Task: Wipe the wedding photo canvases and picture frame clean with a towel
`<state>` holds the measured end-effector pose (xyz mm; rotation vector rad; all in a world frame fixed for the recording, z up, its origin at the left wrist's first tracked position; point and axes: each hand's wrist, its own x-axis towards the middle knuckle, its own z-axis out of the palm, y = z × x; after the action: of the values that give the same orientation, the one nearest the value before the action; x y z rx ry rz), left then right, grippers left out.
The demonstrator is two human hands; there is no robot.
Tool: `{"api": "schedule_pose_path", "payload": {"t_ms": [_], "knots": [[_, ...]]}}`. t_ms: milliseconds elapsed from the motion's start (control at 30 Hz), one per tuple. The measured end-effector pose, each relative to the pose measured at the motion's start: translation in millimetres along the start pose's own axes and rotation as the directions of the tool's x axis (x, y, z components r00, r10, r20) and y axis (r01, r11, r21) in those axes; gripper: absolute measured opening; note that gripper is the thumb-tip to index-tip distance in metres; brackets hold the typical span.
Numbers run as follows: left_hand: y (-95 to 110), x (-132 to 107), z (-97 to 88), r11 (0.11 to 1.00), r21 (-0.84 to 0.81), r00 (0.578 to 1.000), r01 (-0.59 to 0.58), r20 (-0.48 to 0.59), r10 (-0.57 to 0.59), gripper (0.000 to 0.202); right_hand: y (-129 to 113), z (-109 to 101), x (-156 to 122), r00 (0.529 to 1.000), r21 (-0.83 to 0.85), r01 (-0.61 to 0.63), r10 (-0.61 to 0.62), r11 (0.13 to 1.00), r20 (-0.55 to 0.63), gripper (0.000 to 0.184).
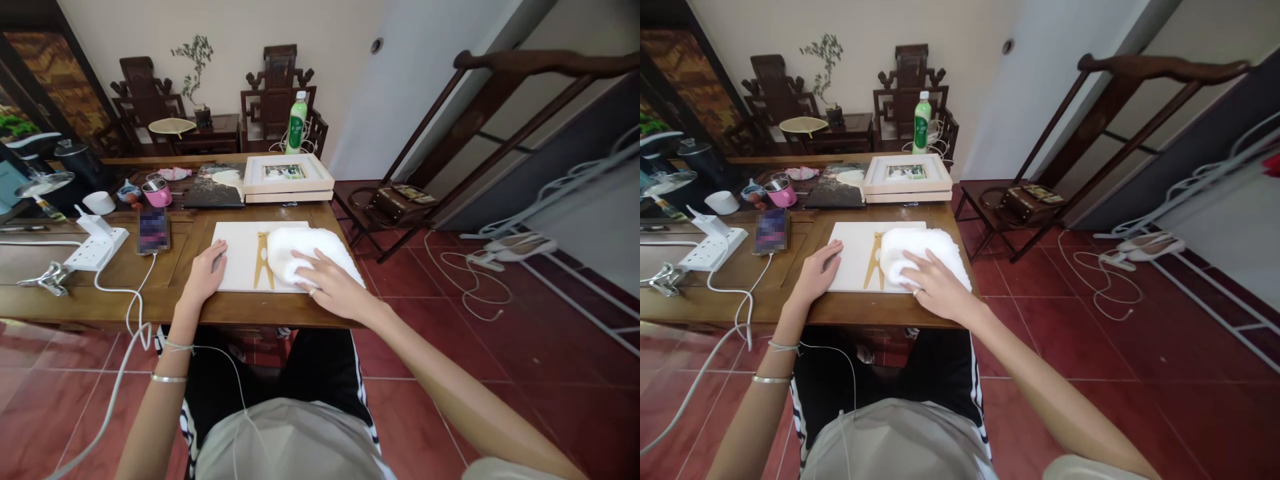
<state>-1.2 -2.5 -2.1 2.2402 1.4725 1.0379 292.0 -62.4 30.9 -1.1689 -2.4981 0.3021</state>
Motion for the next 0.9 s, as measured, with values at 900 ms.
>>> {"api": "schedule_pose_path", "payload": {"t_ms": [900], "knots": [[1, -2, -2.5, 1.000, 0.003, 1.000, 0.007, -0.002, -0.007, 0.035, 70, 12, 91, 0.978, -0.097, -0.172, 0.158, 0.980, -0.137, 0.033]]}}
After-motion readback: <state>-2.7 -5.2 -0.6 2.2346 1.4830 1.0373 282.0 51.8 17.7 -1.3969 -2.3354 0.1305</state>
